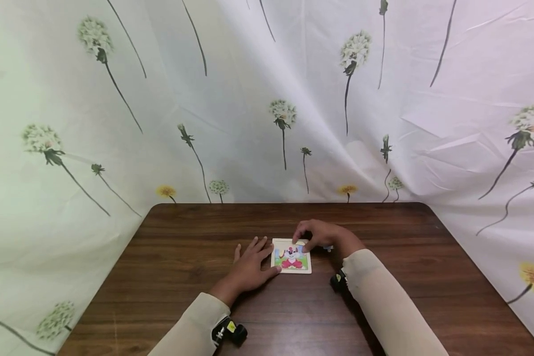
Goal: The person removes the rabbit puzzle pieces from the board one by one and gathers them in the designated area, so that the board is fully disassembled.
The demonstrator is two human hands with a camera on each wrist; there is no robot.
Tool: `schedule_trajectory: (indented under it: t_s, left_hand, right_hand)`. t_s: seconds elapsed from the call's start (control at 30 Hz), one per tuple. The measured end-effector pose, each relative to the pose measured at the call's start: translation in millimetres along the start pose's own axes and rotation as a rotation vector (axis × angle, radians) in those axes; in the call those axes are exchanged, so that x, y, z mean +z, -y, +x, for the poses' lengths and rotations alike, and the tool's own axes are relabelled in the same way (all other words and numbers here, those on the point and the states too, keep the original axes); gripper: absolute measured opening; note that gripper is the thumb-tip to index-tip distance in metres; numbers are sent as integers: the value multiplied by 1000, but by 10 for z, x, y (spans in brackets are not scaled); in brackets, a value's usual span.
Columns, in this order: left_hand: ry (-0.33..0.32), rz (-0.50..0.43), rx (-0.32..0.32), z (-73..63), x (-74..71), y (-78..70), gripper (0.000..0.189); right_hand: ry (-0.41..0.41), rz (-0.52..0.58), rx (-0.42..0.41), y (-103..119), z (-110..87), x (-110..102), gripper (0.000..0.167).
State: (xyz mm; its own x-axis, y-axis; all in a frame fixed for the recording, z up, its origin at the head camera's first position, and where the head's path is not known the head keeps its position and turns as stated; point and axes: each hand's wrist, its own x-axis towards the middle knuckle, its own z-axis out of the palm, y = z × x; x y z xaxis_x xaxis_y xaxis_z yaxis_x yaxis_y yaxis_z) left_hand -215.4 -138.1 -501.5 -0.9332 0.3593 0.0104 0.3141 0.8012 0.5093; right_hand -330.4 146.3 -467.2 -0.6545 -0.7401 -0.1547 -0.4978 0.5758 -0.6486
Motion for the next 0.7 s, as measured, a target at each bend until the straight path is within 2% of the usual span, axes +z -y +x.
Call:
schedule_trajectory:
  t_s: [0.37,0.7]
  left_hand:
    - [4,6,-10,-7,-1,-8,76]
    - [7,5,-5,-12,-26,-32,75]
  right_hand:
    - [24,-29,29,73,21,-1,23]
    - [-1,-7,0,26,15,24,24]
